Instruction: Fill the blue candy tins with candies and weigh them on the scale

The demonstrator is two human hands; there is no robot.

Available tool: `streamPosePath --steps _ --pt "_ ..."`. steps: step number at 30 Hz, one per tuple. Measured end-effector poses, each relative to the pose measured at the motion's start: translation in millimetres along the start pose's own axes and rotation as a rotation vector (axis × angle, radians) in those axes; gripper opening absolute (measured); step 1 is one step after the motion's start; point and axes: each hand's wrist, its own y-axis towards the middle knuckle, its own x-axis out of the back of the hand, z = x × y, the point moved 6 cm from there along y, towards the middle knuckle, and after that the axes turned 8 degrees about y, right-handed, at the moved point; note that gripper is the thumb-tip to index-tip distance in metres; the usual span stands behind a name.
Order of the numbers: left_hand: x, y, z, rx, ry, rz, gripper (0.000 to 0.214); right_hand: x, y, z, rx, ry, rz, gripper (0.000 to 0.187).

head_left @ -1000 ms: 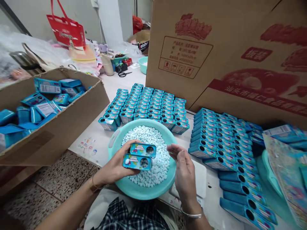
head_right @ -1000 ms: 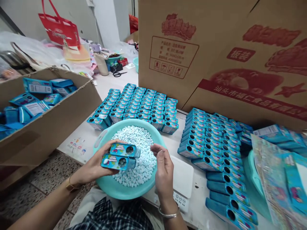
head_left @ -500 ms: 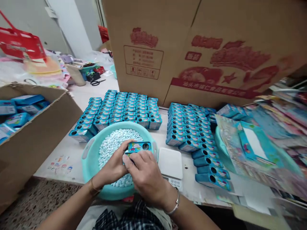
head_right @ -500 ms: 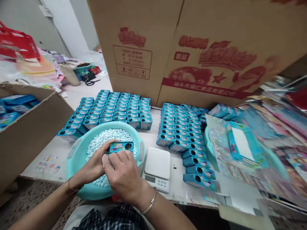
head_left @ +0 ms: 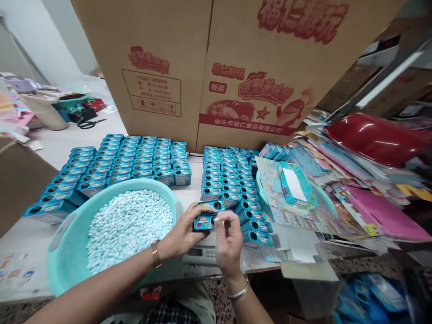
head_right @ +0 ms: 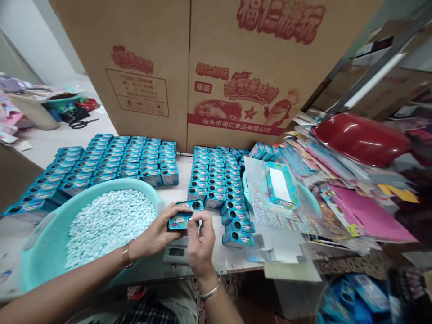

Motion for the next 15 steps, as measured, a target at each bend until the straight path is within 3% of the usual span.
streamPosePath --steps 2,5,9,15 --pt "-14.7 2 6 0.048 -0.03 -0.029 0.043 21 -6 -21 -0.059 0.139 -0.219 0.005" --pt "-30.3 -1 19 0.137 -0.043 -0.14 0.041 36 -10 -52 -0.144 0.3 -0.371 0.009" --pt "-43.3 -14 30 0.21 -0.044 -0.262 0.044 40 -13 -81 -0.263 0.421 -0.398 0.013" --pt "-49.4 -41 45 0.325 -0.071 -0.266 0.045 51 -15 -92 -0.308 0.468 -0.425 0.016"
